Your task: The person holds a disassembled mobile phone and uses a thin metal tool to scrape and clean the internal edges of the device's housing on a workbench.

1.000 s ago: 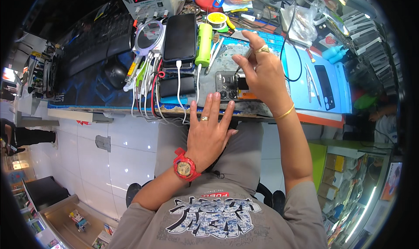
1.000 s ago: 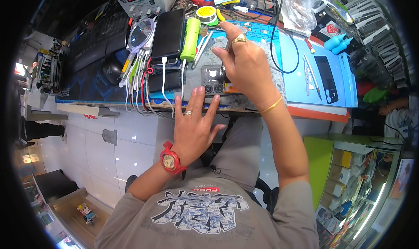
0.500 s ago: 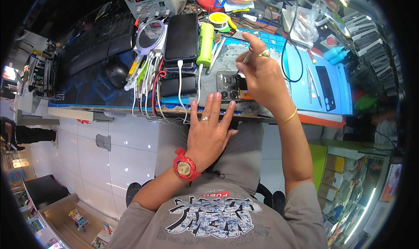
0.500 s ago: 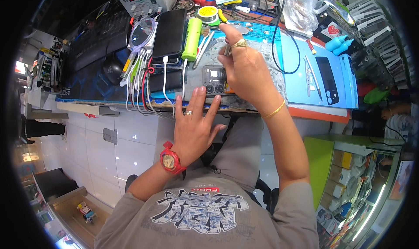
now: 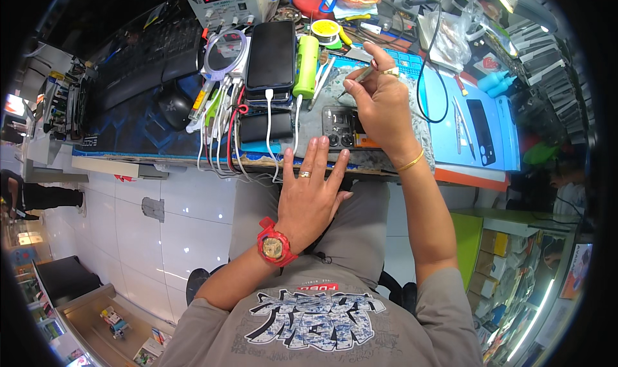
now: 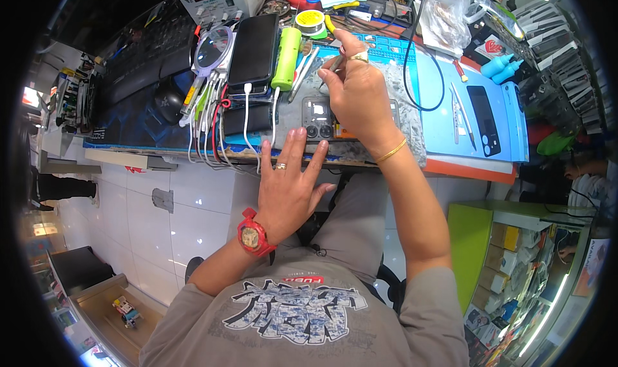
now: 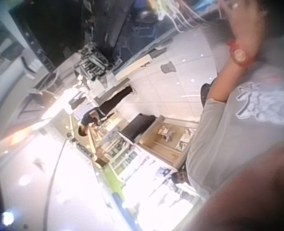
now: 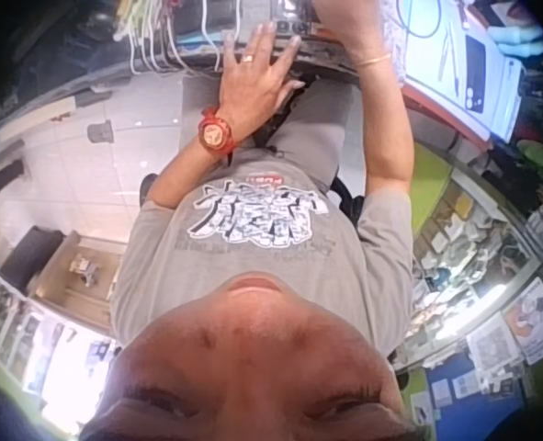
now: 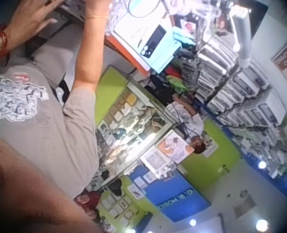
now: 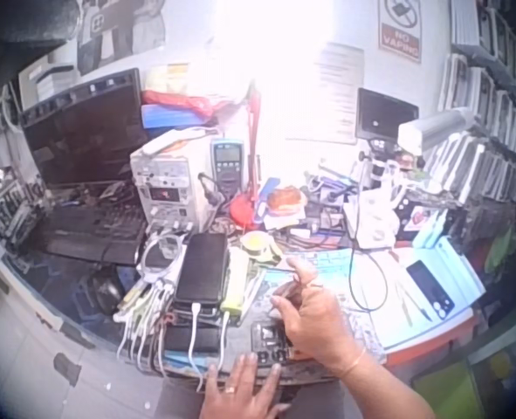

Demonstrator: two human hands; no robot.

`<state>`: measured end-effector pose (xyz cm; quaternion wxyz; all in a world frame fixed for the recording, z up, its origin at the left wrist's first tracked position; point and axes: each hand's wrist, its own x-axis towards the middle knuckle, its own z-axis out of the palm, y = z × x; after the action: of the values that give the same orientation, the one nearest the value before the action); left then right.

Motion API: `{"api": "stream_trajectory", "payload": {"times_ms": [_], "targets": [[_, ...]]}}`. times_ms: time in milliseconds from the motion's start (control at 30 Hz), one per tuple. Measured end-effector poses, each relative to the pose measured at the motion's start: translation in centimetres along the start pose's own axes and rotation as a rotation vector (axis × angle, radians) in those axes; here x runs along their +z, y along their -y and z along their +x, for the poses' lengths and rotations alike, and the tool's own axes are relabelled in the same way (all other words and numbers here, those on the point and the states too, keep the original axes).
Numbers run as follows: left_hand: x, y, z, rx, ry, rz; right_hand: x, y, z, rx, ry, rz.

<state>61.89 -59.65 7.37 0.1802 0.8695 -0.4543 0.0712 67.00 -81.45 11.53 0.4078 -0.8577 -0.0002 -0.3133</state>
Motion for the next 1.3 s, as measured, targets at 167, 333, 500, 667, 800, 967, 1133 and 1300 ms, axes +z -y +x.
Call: {"api": "stream_trajectory", "payload": {"times_ms": [167,333,500,667,800,967,1133,1300], "targets": [[0.1,0.0,0.0,-0.004,0.003,0.0,0.1,-0.6,0.1,0.006,-0.039,0.007],[0.2,-0.1,-0.1,-0.007,-0.001,0.006,-0.3,-0.1,0.0,0.088,-0.09,0.117],[0.3,-0.2,-0.1,-0.004,-0.004,0.015,0.3,-1.0,0.0,0.099,-0.063,0.109],[0.2,0.0,-0.1,0.002,-0.004,0.006,-0.1,-1.0,0.1,0.102,-0.069,0.125],[0.3,-0.1,-0.1,-0.005,-0.008,0.01,-1.2,0.3,-0.3,0.172,-0.077,0.229],[0.3,-0.1,-0.1,-0.01,-0.01,0.01,-2.6,0.9,-2.1,0.23,-0.137,0.385],[0.4,-0.2,0.0,-0.008,-0.012,-0.002,-3.5,1.6,-4.2,0.271,-0.124,0.424],[0.1,-0.2,0.0,-0.012,0.015,0.054,-3.5,1.5,-5.0,0.276,-0.091,0.4]]}}
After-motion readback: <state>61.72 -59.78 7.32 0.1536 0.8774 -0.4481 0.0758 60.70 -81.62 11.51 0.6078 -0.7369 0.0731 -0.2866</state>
